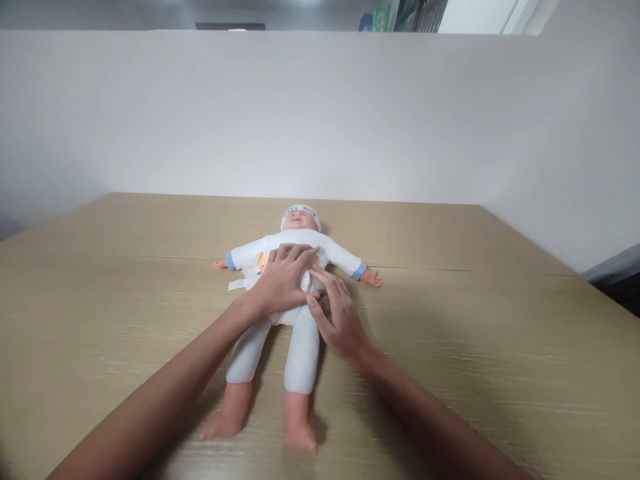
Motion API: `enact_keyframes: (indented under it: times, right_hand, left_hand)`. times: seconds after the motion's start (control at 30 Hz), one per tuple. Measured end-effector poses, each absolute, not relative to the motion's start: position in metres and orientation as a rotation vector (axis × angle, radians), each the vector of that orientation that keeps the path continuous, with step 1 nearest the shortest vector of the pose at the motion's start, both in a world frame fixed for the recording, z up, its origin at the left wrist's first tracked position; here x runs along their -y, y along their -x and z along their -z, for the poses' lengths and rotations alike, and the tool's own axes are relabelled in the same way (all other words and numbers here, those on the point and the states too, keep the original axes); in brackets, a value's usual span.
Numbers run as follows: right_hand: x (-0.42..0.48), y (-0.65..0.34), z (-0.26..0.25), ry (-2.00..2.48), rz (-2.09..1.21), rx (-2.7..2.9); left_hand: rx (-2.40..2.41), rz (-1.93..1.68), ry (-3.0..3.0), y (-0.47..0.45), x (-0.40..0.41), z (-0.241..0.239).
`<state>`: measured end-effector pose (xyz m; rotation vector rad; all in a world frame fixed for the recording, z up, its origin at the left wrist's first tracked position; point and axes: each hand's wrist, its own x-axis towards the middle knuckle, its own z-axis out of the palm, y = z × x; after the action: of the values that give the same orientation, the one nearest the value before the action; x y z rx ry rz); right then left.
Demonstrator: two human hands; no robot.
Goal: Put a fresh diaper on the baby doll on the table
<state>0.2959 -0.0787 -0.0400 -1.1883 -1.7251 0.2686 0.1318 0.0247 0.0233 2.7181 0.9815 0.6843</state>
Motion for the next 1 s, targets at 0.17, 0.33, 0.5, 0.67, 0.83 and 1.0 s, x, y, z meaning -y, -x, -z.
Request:
enact_keyframes:
  times: [0.17,0.33,0.5,0.67,0.83,1.0]
  right_hand:
    - [0.075,-0.302,0.045,1.137,-0.329,1.698]
    - [0.077,-0.298,0.024,1.181,-0.202,1.686]
    - [0.069,-0.266,-0.023,1.117,-0.088,1.903]
    - [0.035,-0.231,-0.050,1.312,0.012,2.114]
    - [-0.005,-0.216,-0.049,1.553,-0.010,2.303]
    - [-0.022,-0.212,-0.046,1.654,-0.034,2.347]
  left_hand:
    - [-0.708,-0.815,-2.365,-0.105,-0.030,-0.037]
    - [-0.927,-1.131,-2.234,-0.051,-0.042,-0.010]
    - [-1.243,-1.030,-2.354,-0.011,-0.052,0.027]
    - [-1.453,-0.859,-2.450,0.001,-0.046,0.030]
    - [-1.553,-0.625,-2.452,0.009,-0.047,0.020]
    - [-1.474,-0.506,-2.165,0.017,-0.064,0.004]
